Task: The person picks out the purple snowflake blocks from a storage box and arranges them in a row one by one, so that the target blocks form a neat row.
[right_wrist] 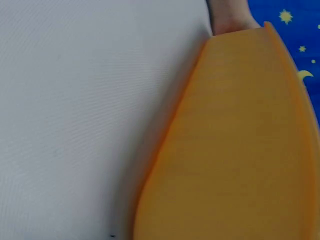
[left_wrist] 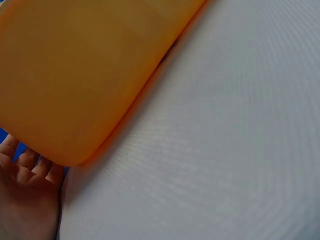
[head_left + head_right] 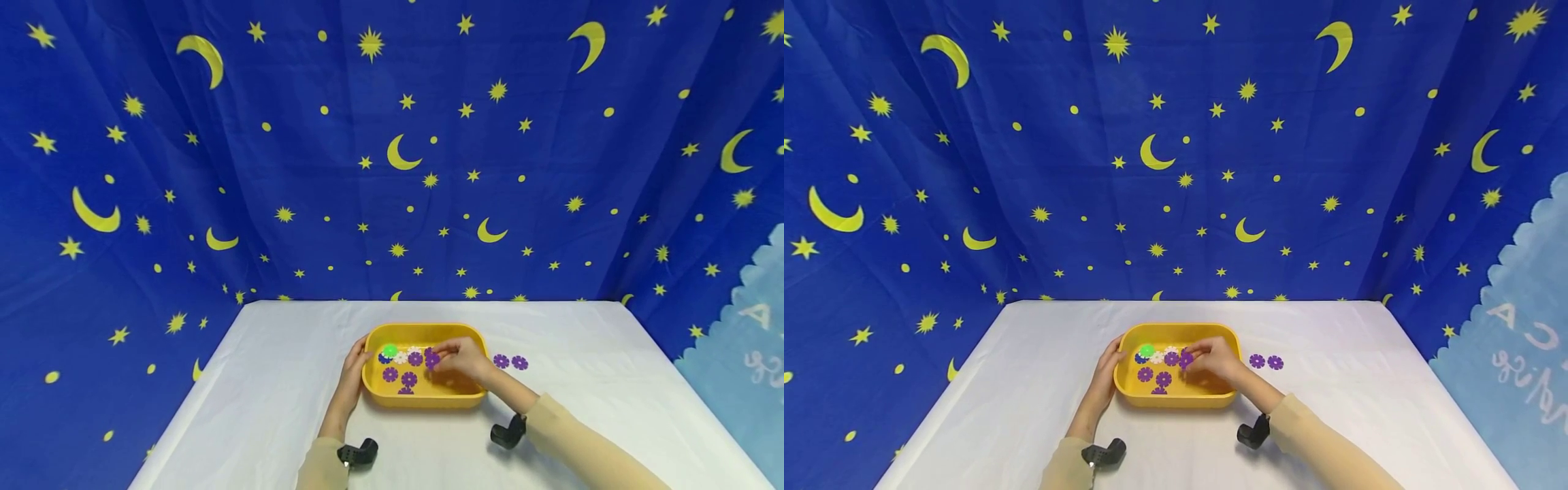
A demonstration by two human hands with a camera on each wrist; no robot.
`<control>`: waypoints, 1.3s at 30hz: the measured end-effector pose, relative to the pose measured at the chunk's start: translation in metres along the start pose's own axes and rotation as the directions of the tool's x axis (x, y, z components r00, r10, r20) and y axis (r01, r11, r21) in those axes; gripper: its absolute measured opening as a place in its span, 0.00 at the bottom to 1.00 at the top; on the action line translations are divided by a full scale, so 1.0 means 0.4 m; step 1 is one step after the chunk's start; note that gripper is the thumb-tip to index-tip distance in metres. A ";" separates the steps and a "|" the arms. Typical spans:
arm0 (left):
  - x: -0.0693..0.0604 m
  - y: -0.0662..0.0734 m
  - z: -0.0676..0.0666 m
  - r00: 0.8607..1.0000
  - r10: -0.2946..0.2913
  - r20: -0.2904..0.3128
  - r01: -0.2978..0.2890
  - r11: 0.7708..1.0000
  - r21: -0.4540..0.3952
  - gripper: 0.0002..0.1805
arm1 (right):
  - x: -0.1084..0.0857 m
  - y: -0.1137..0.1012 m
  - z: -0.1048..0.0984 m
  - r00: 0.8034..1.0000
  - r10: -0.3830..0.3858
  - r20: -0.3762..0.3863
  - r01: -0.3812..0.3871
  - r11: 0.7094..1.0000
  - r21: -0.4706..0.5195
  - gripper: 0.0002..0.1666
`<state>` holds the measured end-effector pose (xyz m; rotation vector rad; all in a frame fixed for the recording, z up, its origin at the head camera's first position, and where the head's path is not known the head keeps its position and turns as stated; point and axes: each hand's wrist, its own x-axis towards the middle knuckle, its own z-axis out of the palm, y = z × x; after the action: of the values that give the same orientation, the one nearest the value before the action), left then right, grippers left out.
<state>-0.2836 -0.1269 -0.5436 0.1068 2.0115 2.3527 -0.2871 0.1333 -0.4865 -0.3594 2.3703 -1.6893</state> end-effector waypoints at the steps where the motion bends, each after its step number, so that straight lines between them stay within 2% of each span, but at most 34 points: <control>1: 0.001 -0.001 0.000 1.000 0.001 0.002 -0.001 1.000 -0.006 0.28 | -0.001 -0.003 -0.004 1.000 -0.001 -0.013 0.002 1.000 0.011 0.22; 7: -0.001 0.001 -0.002 1.000 0.007 -0.003 -0.007 1.000 -0.014 0.28 | -0.014 -0.020 -0.035 0.997 -0.004 -0.074 0.007 0.999 0.042 0.21; 15: -0.006 0.005 -0.009 1.000 -0.012 -0.008 0.011 1.000 -0.001 0.29 | -0.033 -0.020 -0.084 0.986 0.070 -0.152 -0.056 0.994 0.091 0.22; 23: -0.005 0.002 -0.006 1.000 -0.014 -0.011 0.014 1.000 0.003 0.29 | -0.056 -0.018 -0.130 0.971 0.112 -0.211 -0.088 0.988 0.123 0.25; 33: -0.004 0.007 -0.001 1.000 -0.026 -0.003 0.026 1.000 0.000 0.28 | -0.080 0.019 -0.173 0.955 0.125 -0.267 -0.075 0.979 0.191 0.28; 39: -0.005 0.008 0.002 1.000 -0.028 0.006 0.028 1.000 -0.008 0.27 | -0.093 0.051 -0.192 0.935 0.155 -0.318 -0.083 0.970 0.230 0.27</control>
<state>-0.2817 -0.1267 -0.5404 0.0849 1.9878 2.3403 -0.2771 0.2201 -0.4803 0.1171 2.3351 -2.0568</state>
